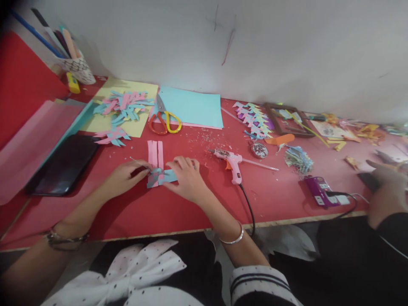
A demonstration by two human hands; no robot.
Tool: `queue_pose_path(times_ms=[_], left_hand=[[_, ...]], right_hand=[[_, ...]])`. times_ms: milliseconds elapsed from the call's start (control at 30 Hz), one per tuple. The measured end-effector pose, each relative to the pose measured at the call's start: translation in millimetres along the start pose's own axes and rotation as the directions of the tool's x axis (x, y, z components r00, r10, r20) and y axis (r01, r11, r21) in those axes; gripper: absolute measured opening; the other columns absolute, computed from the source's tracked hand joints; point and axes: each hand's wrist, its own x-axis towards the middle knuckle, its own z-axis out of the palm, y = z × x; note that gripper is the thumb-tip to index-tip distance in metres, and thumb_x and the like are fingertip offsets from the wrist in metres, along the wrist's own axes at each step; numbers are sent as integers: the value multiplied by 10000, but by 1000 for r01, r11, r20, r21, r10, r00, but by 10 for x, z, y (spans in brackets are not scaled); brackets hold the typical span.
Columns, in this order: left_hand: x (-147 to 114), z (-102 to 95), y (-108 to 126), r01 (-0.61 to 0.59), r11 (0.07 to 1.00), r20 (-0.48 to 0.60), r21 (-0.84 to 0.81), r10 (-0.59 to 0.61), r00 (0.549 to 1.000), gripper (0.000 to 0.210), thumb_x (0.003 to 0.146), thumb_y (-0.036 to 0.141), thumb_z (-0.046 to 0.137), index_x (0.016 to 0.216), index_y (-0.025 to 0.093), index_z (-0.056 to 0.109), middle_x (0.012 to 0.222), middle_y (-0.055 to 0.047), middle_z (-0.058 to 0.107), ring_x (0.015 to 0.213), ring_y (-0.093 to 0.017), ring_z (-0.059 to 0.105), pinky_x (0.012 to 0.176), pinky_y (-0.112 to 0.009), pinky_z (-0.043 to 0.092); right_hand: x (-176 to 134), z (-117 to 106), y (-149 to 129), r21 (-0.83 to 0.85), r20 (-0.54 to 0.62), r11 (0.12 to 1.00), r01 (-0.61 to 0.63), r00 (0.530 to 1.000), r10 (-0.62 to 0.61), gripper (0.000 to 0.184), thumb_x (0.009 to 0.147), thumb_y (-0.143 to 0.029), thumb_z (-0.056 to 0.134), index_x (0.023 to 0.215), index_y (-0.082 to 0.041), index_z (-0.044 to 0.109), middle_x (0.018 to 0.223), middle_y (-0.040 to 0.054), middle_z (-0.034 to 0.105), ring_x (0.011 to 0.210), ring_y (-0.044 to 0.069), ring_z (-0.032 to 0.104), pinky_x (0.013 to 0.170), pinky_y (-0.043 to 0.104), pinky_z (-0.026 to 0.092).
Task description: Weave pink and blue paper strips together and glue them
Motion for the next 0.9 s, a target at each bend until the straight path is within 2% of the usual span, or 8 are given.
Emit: queue_pose_path(times_ms=[100,167,233,300,400,533,733,900], left_hand=[[-8,1,1,14,1000,-2,15,-14,1000,280,780,350,326,789,200,563,833,-53,670,783,-195,613,739,-298,477],[-9,0,10,39,999,-6,27,-39,999,282,778,350,322,777,204,563,837,-49,669,796,-197,614,736,-298,477],[-6,-4,25,59,998,-4,27,-59,998,292,776,355,314,777,203,564,849,-47,667,806,-199,612,735,-297,476],[-1,-8,38,75,997,7,22,-75,997,308,774,360,305,788,199,566,856,-48,666,810,-200,609,740,-300,473],[2,-10,45,105,994,24,23,-105,994,327,770,369,297,810,195,572,869,-50,666,822,-202,604,755,-305,467],[-4,-6,39,120,993,28,17,-121,992,332,765,375,295,817,195,569,884,-54,663,831,-205,604,757,-307,463],[-11,-7,46,120,993,27,19,-120,992,323,768,370,293,802,189,559,880,-64,665,834,-210,609,756,-312,463],[-8,-7,44,116,993,31,27,-117,993,334,767,363,290,829,189,568,900,-67,670,848,-215,610,757,-311,462]], right_hand=[[-139,-240,95,84,-226,995,-48,972,65,256,831,-331,433,974,-171,572,964,89,588,948,196,518,830,326,375],[-284,-403,198,105,-338,977,-188,917,212,229,845,-303,376,848,-187,573,864,68,604,804,171,546,739,300,413],[-444,-523,323,50,-419,899,-436,808,415,235,831,-315,376,783,-182,564,830,76,605,761,182,549,704,311,416],[-588,-578,452,-89,-447,691,-717,649,616,238,799,-342,425,820,-158,576,837,105,604,800,226,550,699,345,407],[-716,-548,602,-220,-348,435,-873,487,801,328,773,-388,463,926,-119,572,941,158,589,898,278,538,690,360,401],[-714,-410,669,-206,-213,497,-843,535,818,261,821,-337,383,872,-150,557,884,119,594,814,223,560,632,295,379],[-671,-290,697,-42,-338,579,-814,557,759,200,782,-242,381,919,-147,490,847,124,590,757,229,558,594,287,346],[-636,-198,600,165,-414,743,-648,638,649,244,782,-295,331,948,-168,458,819,91,582,704,200,541,604,291,377]])
